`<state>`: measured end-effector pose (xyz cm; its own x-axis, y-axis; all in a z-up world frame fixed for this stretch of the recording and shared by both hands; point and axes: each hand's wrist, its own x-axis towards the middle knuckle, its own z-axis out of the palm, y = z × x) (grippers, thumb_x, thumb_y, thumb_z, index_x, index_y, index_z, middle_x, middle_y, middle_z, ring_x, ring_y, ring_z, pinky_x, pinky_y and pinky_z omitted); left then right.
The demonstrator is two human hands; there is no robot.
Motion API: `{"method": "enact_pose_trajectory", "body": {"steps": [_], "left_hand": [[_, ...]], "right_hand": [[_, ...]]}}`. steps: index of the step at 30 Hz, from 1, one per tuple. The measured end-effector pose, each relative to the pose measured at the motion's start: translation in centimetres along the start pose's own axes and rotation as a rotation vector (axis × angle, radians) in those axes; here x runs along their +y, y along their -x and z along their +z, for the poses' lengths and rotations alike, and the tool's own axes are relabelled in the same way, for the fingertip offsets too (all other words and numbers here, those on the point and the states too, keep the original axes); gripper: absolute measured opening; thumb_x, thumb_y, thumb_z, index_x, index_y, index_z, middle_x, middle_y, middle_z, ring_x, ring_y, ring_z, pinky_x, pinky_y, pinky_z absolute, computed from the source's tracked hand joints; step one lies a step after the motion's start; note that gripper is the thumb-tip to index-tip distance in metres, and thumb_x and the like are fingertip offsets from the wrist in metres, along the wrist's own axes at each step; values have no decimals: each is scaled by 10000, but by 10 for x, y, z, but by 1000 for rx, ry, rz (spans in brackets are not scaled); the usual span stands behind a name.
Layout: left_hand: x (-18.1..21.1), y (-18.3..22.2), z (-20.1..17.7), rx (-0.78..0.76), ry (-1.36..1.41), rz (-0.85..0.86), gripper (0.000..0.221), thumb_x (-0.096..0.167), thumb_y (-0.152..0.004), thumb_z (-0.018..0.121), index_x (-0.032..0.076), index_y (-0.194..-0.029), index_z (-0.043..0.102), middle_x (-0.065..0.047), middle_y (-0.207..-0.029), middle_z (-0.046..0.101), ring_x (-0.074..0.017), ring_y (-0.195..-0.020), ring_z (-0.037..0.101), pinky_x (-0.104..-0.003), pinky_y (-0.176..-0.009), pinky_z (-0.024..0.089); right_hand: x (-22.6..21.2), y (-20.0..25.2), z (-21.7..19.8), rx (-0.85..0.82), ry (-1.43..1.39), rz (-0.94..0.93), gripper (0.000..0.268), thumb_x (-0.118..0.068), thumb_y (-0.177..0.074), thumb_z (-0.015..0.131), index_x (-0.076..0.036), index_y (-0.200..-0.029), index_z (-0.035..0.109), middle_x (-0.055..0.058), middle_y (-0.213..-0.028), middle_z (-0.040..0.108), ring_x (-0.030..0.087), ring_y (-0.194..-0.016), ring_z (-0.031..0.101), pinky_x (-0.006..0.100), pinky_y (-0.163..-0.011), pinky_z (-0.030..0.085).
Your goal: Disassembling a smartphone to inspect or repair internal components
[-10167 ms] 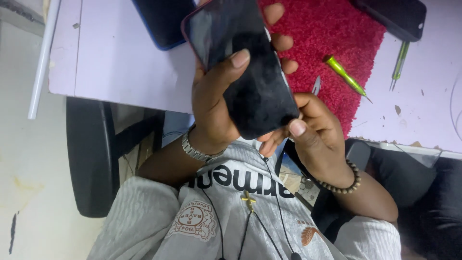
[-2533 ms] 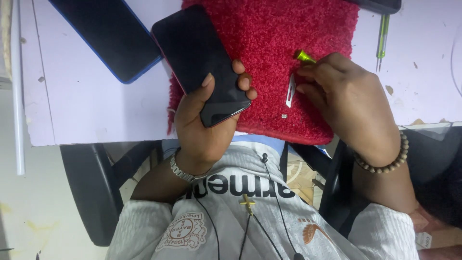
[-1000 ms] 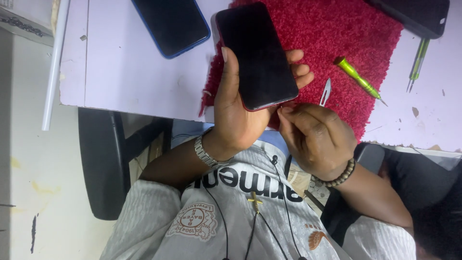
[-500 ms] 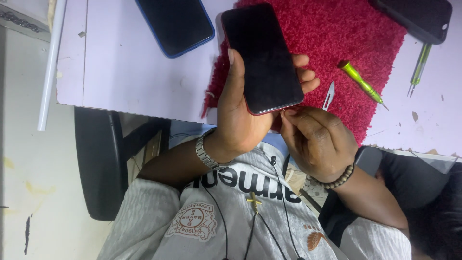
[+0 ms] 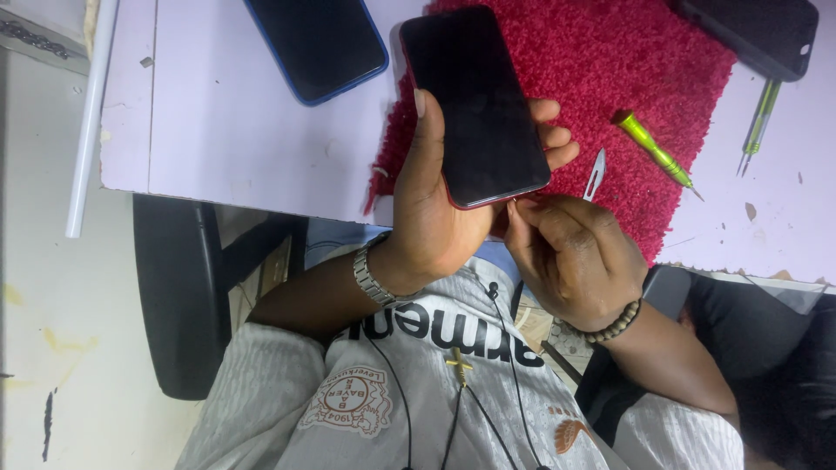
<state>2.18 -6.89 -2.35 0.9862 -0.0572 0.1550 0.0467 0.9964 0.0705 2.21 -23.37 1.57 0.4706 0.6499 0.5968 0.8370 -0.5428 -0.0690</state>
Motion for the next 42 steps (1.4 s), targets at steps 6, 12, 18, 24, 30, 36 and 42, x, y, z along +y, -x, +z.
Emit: {"method": "enact_pose_trajectory", "body": {"steps": [6,12,18,24,30,36,42], "left_hand": [[-2,0,0,19,22,5,792,601,-1189,437,-120,-1436,650,-233,-1388,716,-343,-1339,680,-555,-1326,423],[1,1,1,23,-9,-6,794,608,-1183,439,-112,-1450,640,-221,-1411,706,-345,-1357,669,-547,-1316,445],[-1,0,1,39,-24,5,786,611,-1183,437,-100,-1436,656,-210,-1398,715,-329,-1331,681,-553,-1288,471],[-1,1,2,50,-46,11,788,620,-1175,437,-91,-1424,668,-199,-1385,725,-319,-1315,691,-546,-1262,494],[1,0,5,69,-36,-4,785,618,-1165,428,-94,-1375,684,-180,-1315,750,-287,-1212,729,-476,-1164,565],[7,3,4,73,-40,-111,835,687,-1102,435,-58,-1387,680,-197,-1215,752,-332,-1180,725,-461,-1125,556],[8,2,6,50,-55,-99,821,671,-1115,421,-61,-1380,679,-202,-1215,738,-332,-1176,718,-452,-1118,565]], "right_hand": [[2,-1,-2,-23,23,-26,210,-46,-1032,904,71,-1119,752,153,-1018,761,256,-880,748,333,-751,653],[0,-2,-5,-49,13,-6,219,-82,-1048,885,58,-1153,753,171,-1022,761,261,-869,735,353,-740,639],[-1,-3,-4,-37,-3,-2,196,-75,-1045,880,50,-1137,759,172,-1011,763,255,-854,744,356,-734,639],[0,-4,-3,-23,-8,-8,206,-56,-1034,906,66,-1117,762,180,-998,758,259,-841,746,351,-716,644],[2,-6,-1,22,-132,21,257,7,-1007,921,113,-1162,745,226,-1027,753,284,-864,742,370,-753,629],[3,20,8,-92,-59,505,424,-377,-913,975,-40,-1074,774,144,-1110,793,273,-975,792,377,-808,575],[6,22,11,-108,6,429,360,-406,-968,895,-78,-1085,803,97,-1092,781,258,-970,775,370,-793,557]]}}
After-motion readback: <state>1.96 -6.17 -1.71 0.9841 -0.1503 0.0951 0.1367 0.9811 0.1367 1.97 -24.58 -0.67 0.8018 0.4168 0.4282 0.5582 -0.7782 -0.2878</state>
